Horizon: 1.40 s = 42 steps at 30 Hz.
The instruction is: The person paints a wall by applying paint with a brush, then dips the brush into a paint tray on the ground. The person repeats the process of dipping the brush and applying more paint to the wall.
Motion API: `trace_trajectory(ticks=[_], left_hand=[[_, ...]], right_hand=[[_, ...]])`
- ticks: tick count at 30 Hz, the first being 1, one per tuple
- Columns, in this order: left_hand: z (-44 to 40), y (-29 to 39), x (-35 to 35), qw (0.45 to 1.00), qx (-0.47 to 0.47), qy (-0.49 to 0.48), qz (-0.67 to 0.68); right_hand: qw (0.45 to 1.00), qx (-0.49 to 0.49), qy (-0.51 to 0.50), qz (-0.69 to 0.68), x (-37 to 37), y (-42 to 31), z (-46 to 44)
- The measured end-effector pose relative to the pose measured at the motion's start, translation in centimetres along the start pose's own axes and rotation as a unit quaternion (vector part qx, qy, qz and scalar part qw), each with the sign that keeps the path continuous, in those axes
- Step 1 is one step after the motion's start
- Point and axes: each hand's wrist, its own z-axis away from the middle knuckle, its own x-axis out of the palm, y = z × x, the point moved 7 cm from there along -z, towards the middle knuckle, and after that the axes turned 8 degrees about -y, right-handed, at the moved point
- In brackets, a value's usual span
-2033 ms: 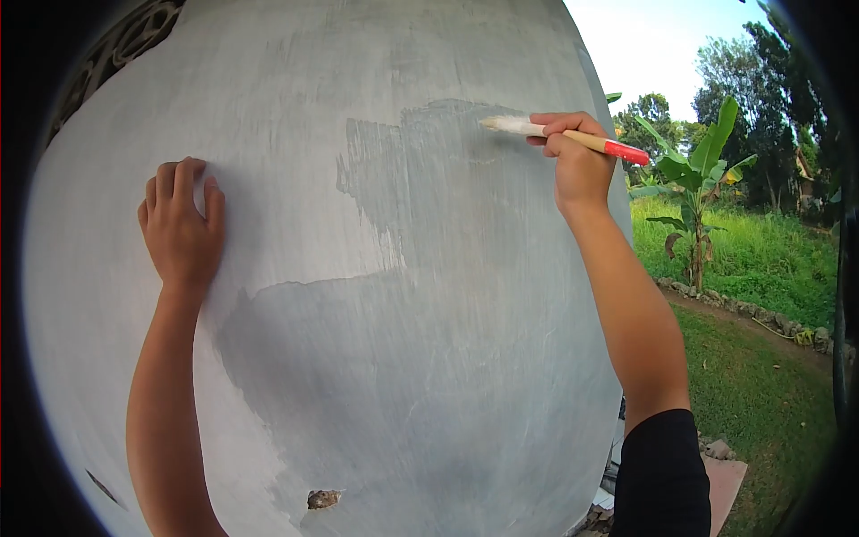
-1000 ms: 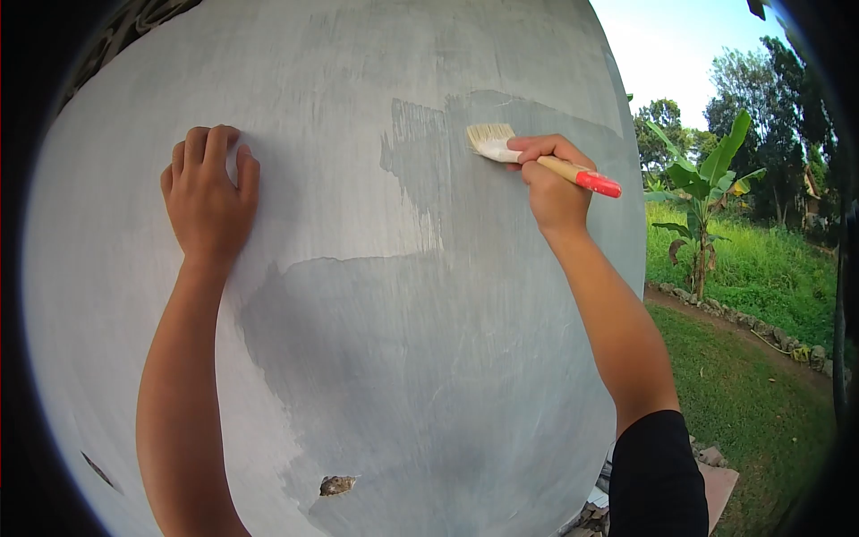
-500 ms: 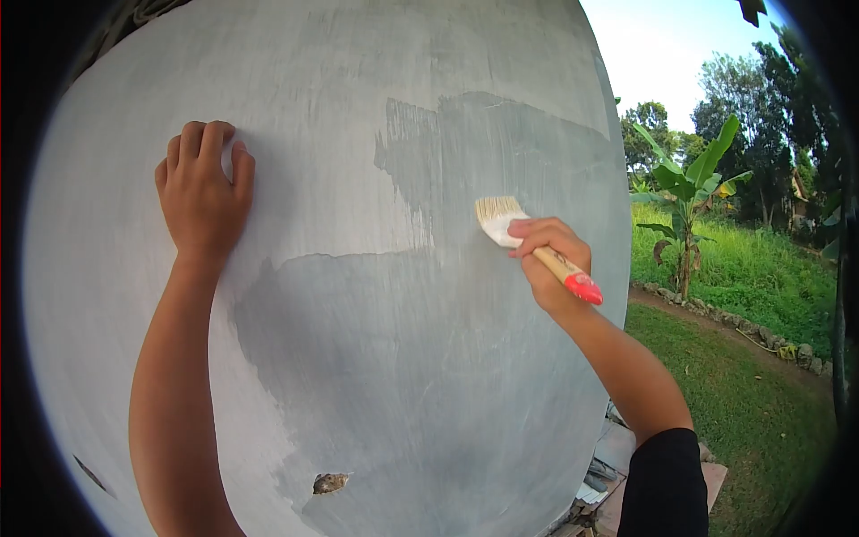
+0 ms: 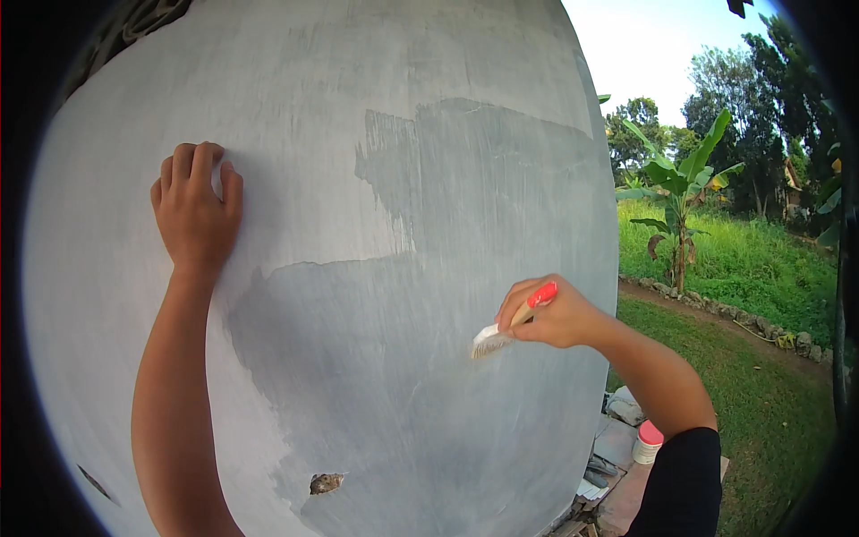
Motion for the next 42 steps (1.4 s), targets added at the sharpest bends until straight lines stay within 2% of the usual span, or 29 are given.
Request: trace_trajectory(ticks=[1,3,4,6,7,9,10,13,17,18,19,21,24,25,27,29,30,32,34,35,37,38,40,41,42], left_hand=[[-0.1,0.1,-0.1,1.000,0.001,0.002,0.002],[0.0,0.1,0.1,1.000,0.003,0.001,0.003],[0.0,0.1,0.1,1.000,-0.001,-0.001,0.003],[0.0,0.2,0.1,1.000,-0.003,-0.004,0.000],[0.0,0.0,0.0,1.000,-0.006,-0.003,-0.004],[-0.2,0.1,0.0,1.000,-0.004,-0.005,-0.005],[-0.2,0.1,0.0,1.000,-0.007,-0.007,-0.008],[0.0,-0.1,0.0,1.000,-0.002,-0.008,-0.013],[-0.4,-0.1,0.0,1.000,-0.009,-0.007,-0.027],[-0.4,-0.1,0.1,0.999,-0.009,-0.011,-0.029],[-0.3,-0.1,0.1,1.000,-0.009,-0.012,-0.028],[-0.2,0.0,0.1,0.999,-0.002,-0.004,-0.034],[-0.1,-0.2,0.2,0.999,-0.001,-0.010,-0.036],[-0.1,-0.3,0.3,0.999,-0.002,-0.017,-0.036],[0.0,-0.3,0.2,0.999,0.001,-0.010,-0.038],[0.1,-0.4,0.1,0.999,0.006,-0.010,-0.039],[0.1,-0.5,0.1,0.999,0.002,-0.008,-0.042],[0.6,-0.8,0.2,0.999,-0.001,-0.010,-0.044],[0.0,-0.8,0.3,0.998,-0.008,-0.017,-0.057],[-0.1,-0.9,0.4,0.998,-0.007,-0.014,-0.053],[0.1,-1.7,0.7,0.998,-0.022,-0.031,-0.053],[0.0,-1.9,0.9,0.997,-0.025,-0.040,-0.059],[-0.1,-2.2,1.1,0.998,-0.027,-0.037,-0.053],[-0.1,-2.2,1.2,0.998,-0.022,-0.035,-0.051],[-0.1,-2.2,1.2,0.998,-0.015,-0.032,-0.061]], right_hand=[[0.999,0.010,0.029,0.022,-3.4,-1.0,-1.2],[0.979,-0.052,0.172,0.093,-10.1,-4.0,-2.9],[0.965,-0.065,0.240,0.079,-12.9,-5.4,-3.4],[0.910,-0.146,0.370,0.116,-17.2,-7.4,-3.9],[0.911,-0.146,0.369,0.113,-17.8,-6.9,-4.7],[0.873,-0.198,0.401,0.194,-18.0,-6.3,-4.9],[0.850,-0.258,0.401,0.223,-16.6,-5.9,-4.4],[0.852,-0.265,0.370,0.259,-9.0,-2.4,-0.7],[0.900,-0.276,0.147,0.304,3.1,0.8,6.4],[0.915,-0.272,0.102,0.281,4.2,0.6,7.3],[0.915,-0.271,0.102,0.281,3.6,0.4,7.4],[0.959,-0.240,-0.001,0.153,2.0,0.8,6.2],[0.982,-0.149,0.004,0.113,-5.2,0.4,1.8],[0.986,-0.116,0.076,0.089,-8.6,0.2,0.5],[0.963,-0.095,0.211,0.141,-14.9,-1.7,-1.2],[0.909,-0.154,0.342,0.182,-19.3,-3.5,-2.1],[0.909,-0.159,0.341,0.179,-20.0,-3.2,-3.1],[0.876,-0.212,0.393,0.183,-20.4,-2.4,-3.5],[0.844,-0.296,0.355,0.271,-17.3,-1.2,-1.5],[0.821,-0.322,0.322,0.345,-13.8,-0.3,-0.2],[0.806,-0.342,0.269,0.400,-6.3,2.5,3.8],[0.808,-0.350,0.207,0.428,-2.6,3.3,6.2],[0.839,-0.359,0.094,0.397,3.6,4.7,10.2],[0.849,-0.364,0.036,0.381,5.2,4.7,11.5],[0.850,-0.361,0.034,0.382,4.7,4.6,11.7]])
